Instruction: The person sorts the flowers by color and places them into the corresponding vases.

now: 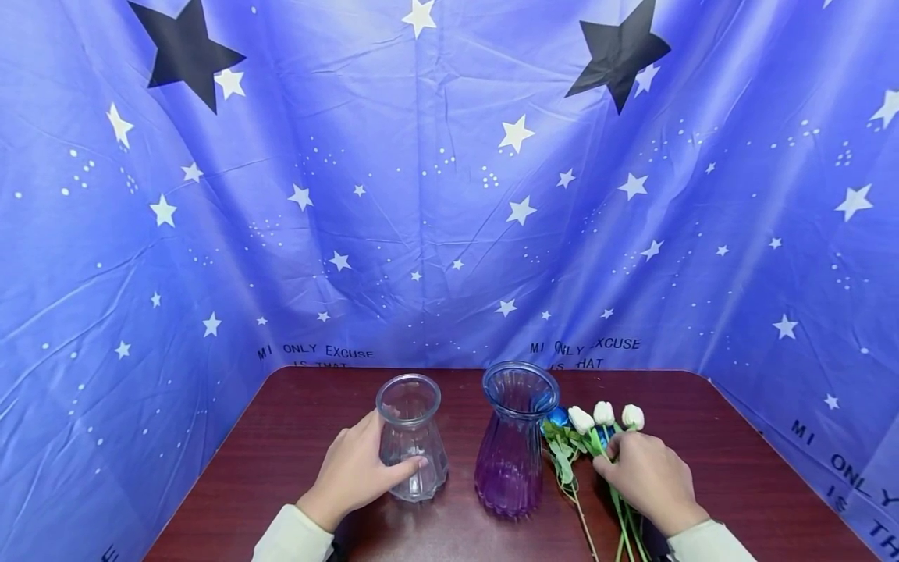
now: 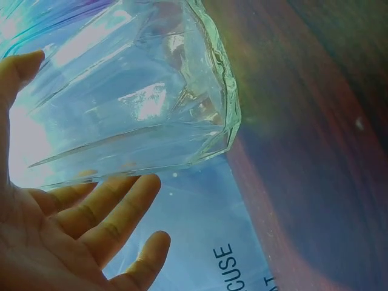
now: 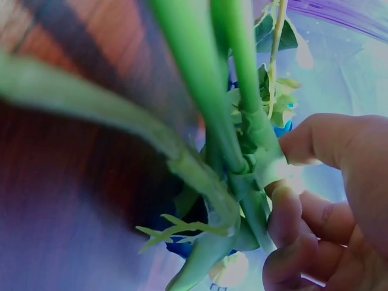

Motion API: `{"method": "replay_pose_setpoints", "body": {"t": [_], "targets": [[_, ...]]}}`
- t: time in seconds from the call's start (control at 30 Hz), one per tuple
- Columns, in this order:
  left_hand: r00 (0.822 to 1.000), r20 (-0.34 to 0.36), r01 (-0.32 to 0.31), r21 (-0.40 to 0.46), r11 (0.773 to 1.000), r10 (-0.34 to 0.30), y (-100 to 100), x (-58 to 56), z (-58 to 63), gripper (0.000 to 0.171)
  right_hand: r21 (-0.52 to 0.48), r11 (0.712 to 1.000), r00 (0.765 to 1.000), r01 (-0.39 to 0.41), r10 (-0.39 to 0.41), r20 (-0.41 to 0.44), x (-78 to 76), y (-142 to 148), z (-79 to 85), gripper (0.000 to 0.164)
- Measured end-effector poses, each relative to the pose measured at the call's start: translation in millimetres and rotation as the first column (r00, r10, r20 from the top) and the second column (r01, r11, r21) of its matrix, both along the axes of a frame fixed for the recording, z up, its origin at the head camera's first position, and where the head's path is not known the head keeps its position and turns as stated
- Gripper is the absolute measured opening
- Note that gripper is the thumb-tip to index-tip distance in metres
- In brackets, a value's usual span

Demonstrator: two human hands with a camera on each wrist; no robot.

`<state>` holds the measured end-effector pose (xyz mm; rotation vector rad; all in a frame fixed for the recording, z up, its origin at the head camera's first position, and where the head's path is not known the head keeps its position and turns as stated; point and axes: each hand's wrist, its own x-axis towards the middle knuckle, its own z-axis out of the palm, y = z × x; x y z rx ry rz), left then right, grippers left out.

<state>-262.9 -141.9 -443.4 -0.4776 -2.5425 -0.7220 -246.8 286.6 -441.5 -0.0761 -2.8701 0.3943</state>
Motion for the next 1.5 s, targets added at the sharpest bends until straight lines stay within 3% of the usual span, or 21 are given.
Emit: {"method": "replay_pose_setpoints", "body": {"t": [0.23, 0.77, 1.13, 1.5], "targets": [[1.000, 0.013, -0.008, 0.006, 1.000, 0.008, 1.3, -0.2, -0.6, 0.078, -0.013, 1.000, 1.000, 0.024, -0.024, -0.013, 0.8, -0.9, 3.0, 0.032], [1.000, 0.010, -0.009, 0.003, 1.000, 0.009, 0.7, -0.2, -2.2, 0.082, -0.058, 0.998, 0.997, 0.041, -0.044, -0.059, 5.1, 0.6, 17.2, 0.006], [0.999, -0.041, -0.005, -0.022, 1.000, 0.004, 0.9, -1.3, -2.5, 0.079, -0.076, 0.996, 0.986, 0.039, -0.051, -0.158, 7.5, -2.8, 29.8, 0.008], [1.000, -0.024, -0.019, -0.012, 1.000, 0.019, 1.9, -1.1, -2.3, 0.074, -0.095, 0.995, 0.972, 0.023, -0.044, -0.229, 11.4, -8.1, 45.9, 0.009]]}}
